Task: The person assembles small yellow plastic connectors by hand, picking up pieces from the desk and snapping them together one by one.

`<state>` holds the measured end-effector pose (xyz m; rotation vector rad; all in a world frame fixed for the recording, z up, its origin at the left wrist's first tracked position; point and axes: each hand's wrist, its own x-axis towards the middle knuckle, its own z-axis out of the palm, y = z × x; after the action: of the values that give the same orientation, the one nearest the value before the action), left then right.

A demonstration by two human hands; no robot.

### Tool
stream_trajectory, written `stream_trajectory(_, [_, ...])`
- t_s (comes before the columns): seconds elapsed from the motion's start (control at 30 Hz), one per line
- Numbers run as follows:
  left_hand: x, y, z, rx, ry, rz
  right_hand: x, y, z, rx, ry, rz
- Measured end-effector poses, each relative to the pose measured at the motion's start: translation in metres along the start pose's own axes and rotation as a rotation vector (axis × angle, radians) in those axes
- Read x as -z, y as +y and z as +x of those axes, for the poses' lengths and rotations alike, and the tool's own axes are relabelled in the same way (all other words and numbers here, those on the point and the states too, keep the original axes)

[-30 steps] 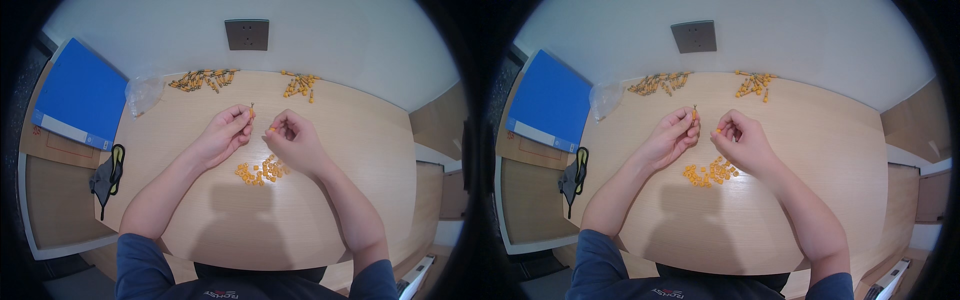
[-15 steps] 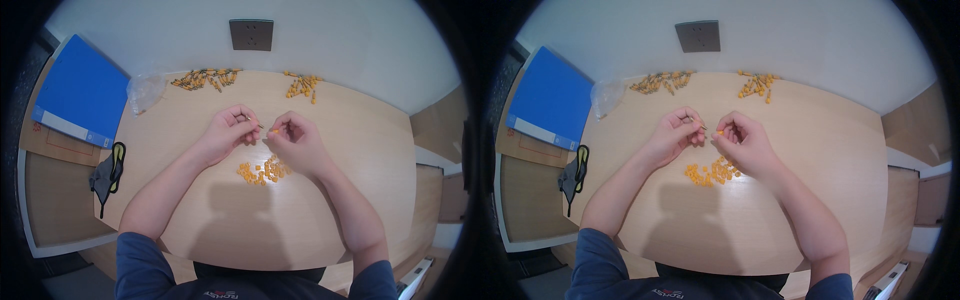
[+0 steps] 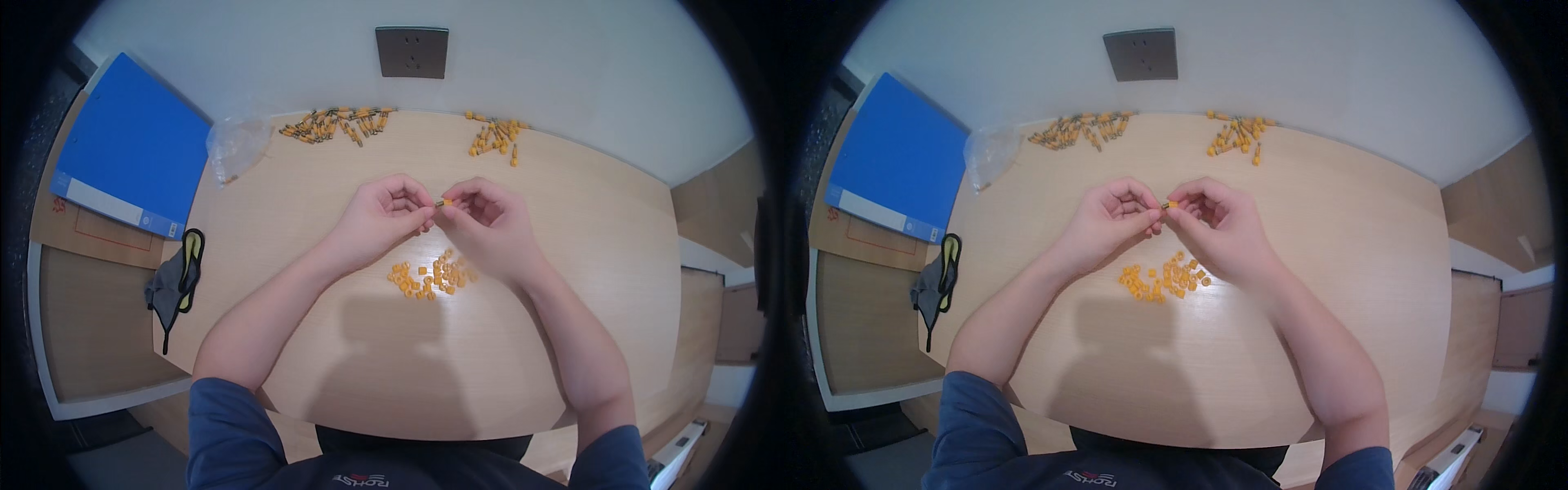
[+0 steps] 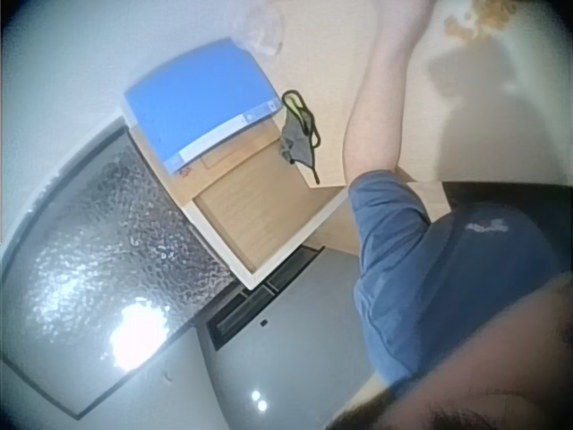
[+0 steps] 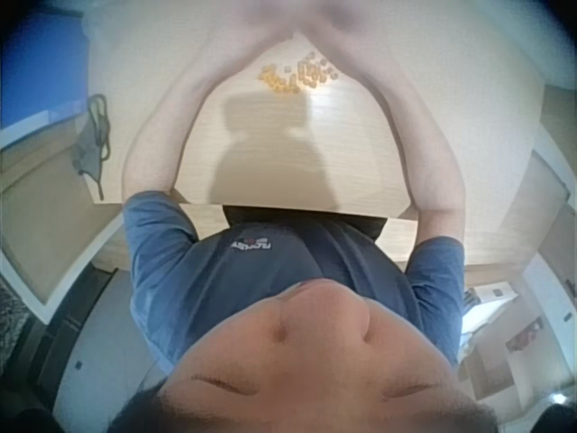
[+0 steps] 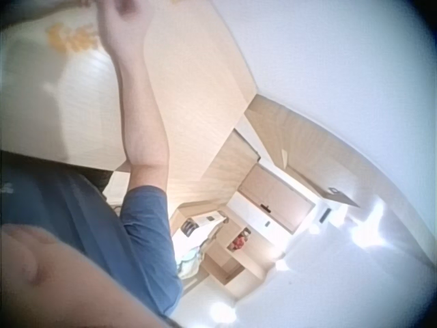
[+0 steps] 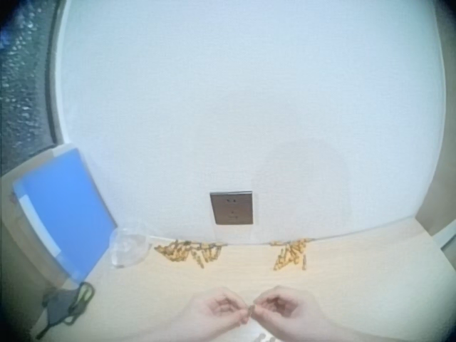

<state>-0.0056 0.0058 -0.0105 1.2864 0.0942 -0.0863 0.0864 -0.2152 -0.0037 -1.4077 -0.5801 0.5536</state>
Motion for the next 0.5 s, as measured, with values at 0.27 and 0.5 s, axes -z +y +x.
stream_trajectory(0.27, [-0.005, -0.002, 0.000, -0.047, 0.026, 0.094, 0.002, 0.009, 0.003, 0.034, -0.011, -0.048])
stream_trajectory(0.5, [-0.010, -0.002, -0.002, -0.131, 0.093, 0.275, 0.016, 0.001, 0.002, -0.182, -0.023, -0.218])
